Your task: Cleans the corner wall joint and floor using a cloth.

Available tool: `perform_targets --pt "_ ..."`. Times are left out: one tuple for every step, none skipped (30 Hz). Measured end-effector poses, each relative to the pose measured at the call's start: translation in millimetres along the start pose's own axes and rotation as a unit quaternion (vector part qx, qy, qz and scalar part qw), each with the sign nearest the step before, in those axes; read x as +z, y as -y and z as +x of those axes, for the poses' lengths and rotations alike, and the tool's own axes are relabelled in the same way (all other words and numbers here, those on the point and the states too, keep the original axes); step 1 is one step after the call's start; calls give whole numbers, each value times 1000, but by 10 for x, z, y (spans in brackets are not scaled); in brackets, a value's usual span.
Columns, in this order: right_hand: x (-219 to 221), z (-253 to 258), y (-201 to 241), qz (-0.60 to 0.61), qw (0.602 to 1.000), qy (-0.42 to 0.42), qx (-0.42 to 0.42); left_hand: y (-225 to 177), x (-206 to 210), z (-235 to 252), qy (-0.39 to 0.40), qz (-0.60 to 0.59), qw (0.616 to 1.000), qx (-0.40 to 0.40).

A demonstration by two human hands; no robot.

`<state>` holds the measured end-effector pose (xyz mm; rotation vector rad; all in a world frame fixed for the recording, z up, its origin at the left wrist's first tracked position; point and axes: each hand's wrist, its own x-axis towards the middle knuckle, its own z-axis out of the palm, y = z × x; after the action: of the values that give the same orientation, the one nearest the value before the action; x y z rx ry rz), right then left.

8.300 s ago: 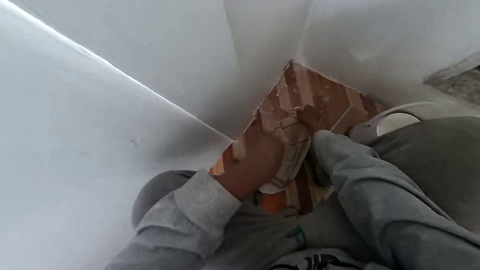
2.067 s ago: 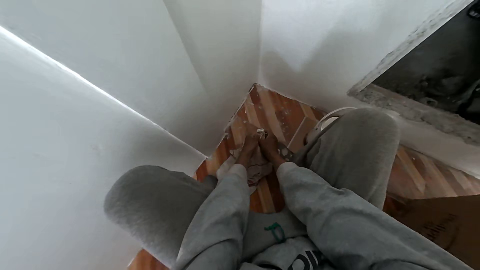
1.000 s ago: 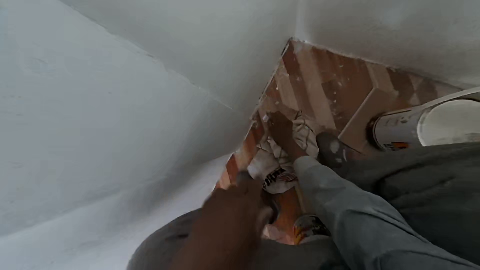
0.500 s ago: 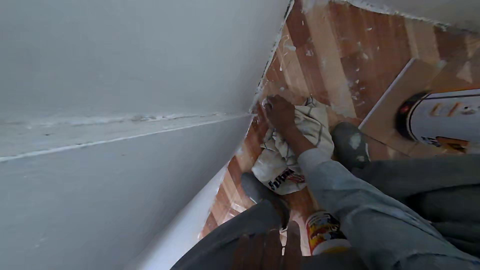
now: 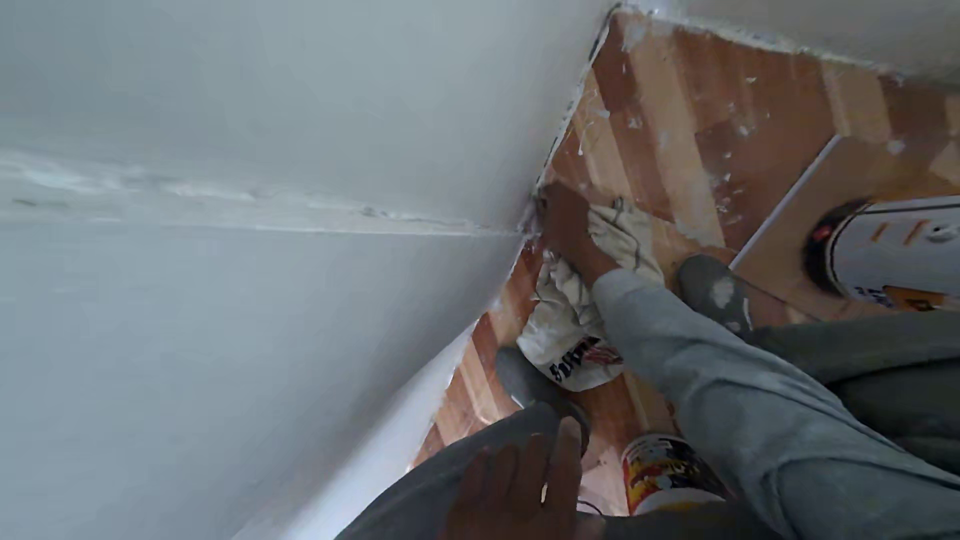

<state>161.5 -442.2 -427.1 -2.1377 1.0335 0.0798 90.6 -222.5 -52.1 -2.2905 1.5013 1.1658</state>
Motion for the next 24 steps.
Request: perform_targets --pt "1 -53 -23 -8 1000 14 -27 -2 -18 6 1 3 1000 7" --pt "-2 -64 -61 -10 999 19 -44 -15 -31 16 -1 8 1000 15" --pt "-8 -29 -94 -3 999 13 -49 -34 -41 22 -5 10 1000 21" --pt "4 22 -114 0 999 1 -36 -55 -42 16 -9 14 1000 24" --pt "36 55 -115 5 1000 -18 -13 -76 -30 3 -14 13 999 26" --pt "74 80 -90 10 999 -31 11 -91 -19 -14 -16 10 999 25" --pt "95 89 -53 13 999 -33 26 -98 -14 -34 -14 6 1000 24" --pt "60 104 -26 21 999 -18 38 -98 -10 -53 -10 3 1000 22" --pt "-47 151 -40 42 998 15 44 -93 -3 -70 -10 -1 1000 20" --pt "-193 204 -119 82 995 46 38 -83 10 -91 -15 -2 1000 16" --pt "-373 244 -231 127 989 75 11 -70 21 -111 -27 4 1000 13" --pt "-582 253 -327 177 980 87 -18 -59 31 -125 -46 14 999 11" --pt "-800 217 -408 235 968 81 -44 -67 35 -142 -55 20 998 11" --pt "-1015 111 -480 299 949 71 -70 -89 45 -171 -60 19 998 16" --pt "-1216 -24 -541 361 926 53 -102 -112 55 -203 -65 17 997 26" --pt "-1437 -138 -556 412 901 32 -130 -131 60 -235 -73 14 997 37" --pt "-1690 -266 -501 434 887 12 -158 -152 62 -275 -81 13 996 45" --pt "-1946 -413 -399 426 884 -7 -191 -173 71 -318 -94 14 994 50" --pt "-2181 -567 -266 414 882 -24 -222 -193 83 -356 -109 16 993 52" --pt "-2362 -698 -145 403 877 -41 -258 -209 97 -383 -121 19 991 55" --pt "-2499 -800 -30 384 874 -50 -294 -224 104 -403 -131 21 990 57" --pt "-2594 -886 75 360 876 -41 -318 -228 115 -417 -143 25 988 60" --pt "-2623 -955 159 320 890 -20 -325 -227 121 -429 -153 25 986 61" --pt "-2577 -1012 222 263 916 20 -303 -218 133 -440 -162 29 985 60"
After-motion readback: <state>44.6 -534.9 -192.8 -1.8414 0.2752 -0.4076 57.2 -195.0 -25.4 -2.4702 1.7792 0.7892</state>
